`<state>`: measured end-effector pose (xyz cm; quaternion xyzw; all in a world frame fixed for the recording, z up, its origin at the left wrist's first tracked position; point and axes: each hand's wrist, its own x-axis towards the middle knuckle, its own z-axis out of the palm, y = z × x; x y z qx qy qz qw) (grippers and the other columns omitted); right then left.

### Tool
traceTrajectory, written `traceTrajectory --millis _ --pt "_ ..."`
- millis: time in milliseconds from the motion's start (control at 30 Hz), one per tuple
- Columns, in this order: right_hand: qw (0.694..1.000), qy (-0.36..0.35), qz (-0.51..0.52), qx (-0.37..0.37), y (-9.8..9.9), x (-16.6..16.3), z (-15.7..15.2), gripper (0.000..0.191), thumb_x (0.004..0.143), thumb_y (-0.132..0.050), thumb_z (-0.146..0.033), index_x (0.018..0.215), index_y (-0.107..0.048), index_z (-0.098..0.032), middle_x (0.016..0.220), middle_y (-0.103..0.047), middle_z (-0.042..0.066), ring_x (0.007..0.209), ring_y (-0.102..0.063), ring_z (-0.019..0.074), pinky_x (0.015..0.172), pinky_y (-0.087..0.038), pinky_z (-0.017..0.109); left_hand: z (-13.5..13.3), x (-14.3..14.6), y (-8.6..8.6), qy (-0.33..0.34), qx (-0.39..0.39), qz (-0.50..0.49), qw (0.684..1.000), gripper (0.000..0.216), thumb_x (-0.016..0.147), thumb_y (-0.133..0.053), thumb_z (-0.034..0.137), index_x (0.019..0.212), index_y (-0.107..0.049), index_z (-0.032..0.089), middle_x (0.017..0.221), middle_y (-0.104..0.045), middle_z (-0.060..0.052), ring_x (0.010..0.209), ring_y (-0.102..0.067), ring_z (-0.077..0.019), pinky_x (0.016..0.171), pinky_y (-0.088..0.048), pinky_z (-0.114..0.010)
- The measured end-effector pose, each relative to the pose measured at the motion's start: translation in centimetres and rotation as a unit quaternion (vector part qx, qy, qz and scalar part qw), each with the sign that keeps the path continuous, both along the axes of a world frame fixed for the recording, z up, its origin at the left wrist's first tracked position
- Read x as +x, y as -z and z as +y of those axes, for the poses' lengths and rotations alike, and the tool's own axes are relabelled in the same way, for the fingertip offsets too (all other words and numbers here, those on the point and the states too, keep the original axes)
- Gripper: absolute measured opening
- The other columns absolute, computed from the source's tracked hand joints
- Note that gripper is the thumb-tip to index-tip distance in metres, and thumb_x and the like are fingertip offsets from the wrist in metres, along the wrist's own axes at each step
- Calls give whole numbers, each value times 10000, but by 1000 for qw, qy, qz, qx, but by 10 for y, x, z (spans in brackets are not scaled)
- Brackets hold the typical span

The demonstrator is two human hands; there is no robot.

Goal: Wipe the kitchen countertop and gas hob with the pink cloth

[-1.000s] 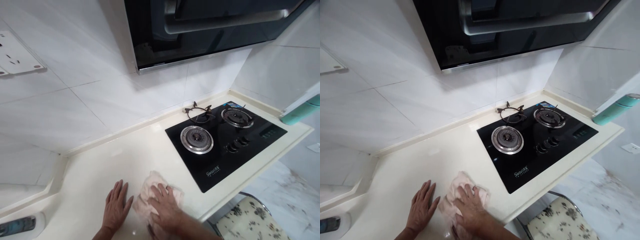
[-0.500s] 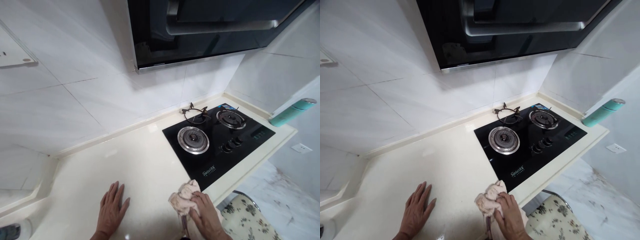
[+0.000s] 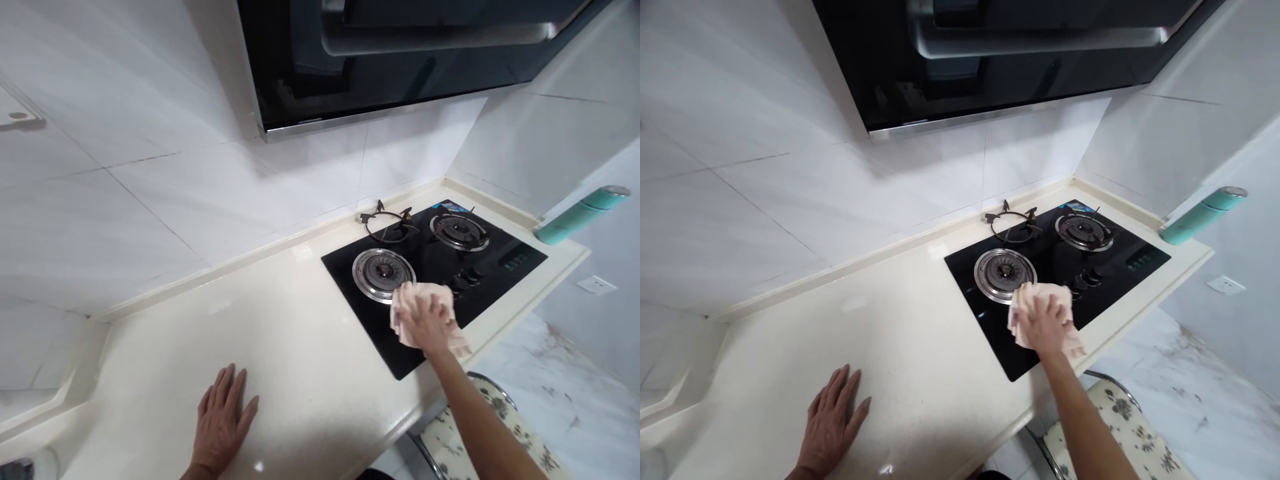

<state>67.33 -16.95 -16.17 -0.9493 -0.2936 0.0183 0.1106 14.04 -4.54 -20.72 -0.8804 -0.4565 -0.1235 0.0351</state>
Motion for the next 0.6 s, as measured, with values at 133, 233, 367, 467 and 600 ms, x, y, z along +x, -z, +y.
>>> traceTrajectory --millis 133,233,367,467,600 --pt "988 -153 -2 -3 0 -90 7 562 979 -445 -530 1439 -580 -238 1680 -312 173 1496 -271 474 1125 -268 704 1 0 1 4 6 -6 1000 598 998 -448 528 1524 -469 244 1629 -465 -145 1530 -394 -319 1181 -368 -534" --pt "946 -315 79 -12 0 -160 -7 451 967 -505 -458 1372 -625 -301 1651 -398 103 1453 -352 443 1109 -315 663 2 0 0 6 11 -4 1000 601 999 -444 522 1527 -462 236 1618 -477 -156 1525 -402 -327 1178 -373 -540" --pt "883 -440 162 12 11 -200 -54 437 937 -590 -513 1340 -613 -345 1604 -467 36 1387 -431 370 1098 -358 581 2 0 -1 5 6 2 1000 607 1001 -435 519 1530 -452 221 1620 -469 -167 1529 -394 -338 1177 -378 -555" --pt "896 -421 135 31 27 -180 -102 346 930 -612 -456 1247 -658 -326 1503 -560 40 1320 -481 335 1066 -390 526 1 1 -2 2 4 1 1000 603 1001 -431 515 1528 -454 222 1619 -468 -173 1528 -397 -340 1177 -381 -559" --pt "946 -314 45 64 45 -106 -149 257 960 -545 -428 1106 -702 -286 1327 -645 90 1218 -536 324 1005 -441 512 1 2 -2 1 -3 -2 1000 628 993 -436 524 1560 -407 258 1628 -460 -163 1538 -383 -328 1187 -372 -549"
